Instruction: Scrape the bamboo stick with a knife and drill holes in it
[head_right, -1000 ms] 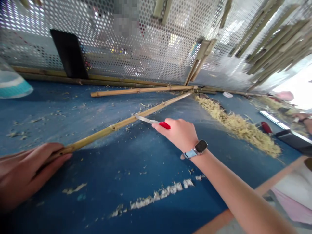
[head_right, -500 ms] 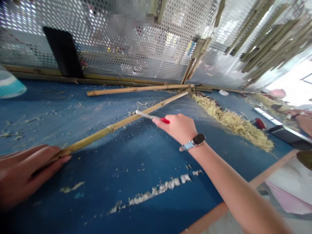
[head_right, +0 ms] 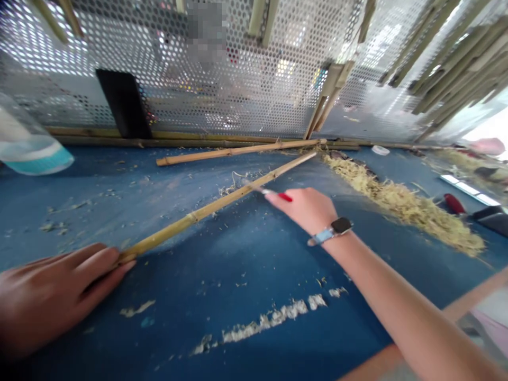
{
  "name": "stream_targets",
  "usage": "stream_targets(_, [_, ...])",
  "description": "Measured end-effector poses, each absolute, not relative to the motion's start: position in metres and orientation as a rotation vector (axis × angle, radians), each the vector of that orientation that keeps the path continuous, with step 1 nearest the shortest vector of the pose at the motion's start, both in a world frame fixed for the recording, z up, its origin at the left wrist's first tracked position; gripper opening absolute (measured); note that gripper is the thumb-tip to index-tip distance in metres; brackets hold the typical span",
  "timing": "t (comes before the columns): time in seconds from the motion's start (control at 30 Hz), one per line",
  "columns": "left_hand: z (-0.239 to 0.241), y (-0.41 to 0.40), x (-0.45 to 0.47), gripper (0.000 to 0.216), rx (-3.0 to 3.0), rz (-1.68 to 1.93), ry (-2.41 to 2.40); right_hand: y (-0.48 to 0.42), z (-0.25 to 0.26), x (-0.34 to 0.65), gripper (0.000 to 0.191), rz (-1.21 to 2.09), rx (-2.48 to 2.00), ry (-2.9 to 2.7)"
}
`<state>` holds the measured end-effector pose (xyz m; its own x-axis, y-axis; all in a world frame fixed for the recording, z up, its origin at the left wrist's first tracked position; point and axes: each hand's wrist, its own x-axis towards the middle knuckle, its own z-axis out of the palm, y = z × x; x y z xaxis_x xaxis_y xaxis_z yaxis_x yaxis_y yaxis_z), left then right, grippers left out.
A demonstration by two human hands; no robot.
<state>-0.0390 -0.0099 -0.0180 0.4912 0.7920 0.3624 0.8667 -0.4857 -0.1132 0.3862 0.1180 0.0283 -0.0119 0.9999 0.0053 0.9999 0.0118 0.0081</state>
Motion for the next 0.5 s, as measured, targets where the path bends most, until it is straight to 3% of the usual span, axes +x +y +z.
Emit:
stream_targets(0.13, [0.001,-0.008,-0.021,0.052,-2.362,-0.273,-1.143,0.134,0.031,0.403,0.073,0.046,2.314,2.125])
stream_targets(0.27, [0.001,-0.008,-0.022,0.051,-2.361,-0.276,-1.15,0.093,0.024,0.356,0.077,-0.194,2.014,2.409])
stream_targets(0.37, [-0.008,-0.011,-0.03,0.049,-2.377,-0.204,-1.184,0.071,0.024,0.334,0.077,-0.135,1.866,2.525])
stream_targets(0.5, [-0.019,-0.015,-0.042,0.044,-2.4,-0.149,-1.284,0.1,0.035,0.367,0.081,-0.068,2.147,2.221])
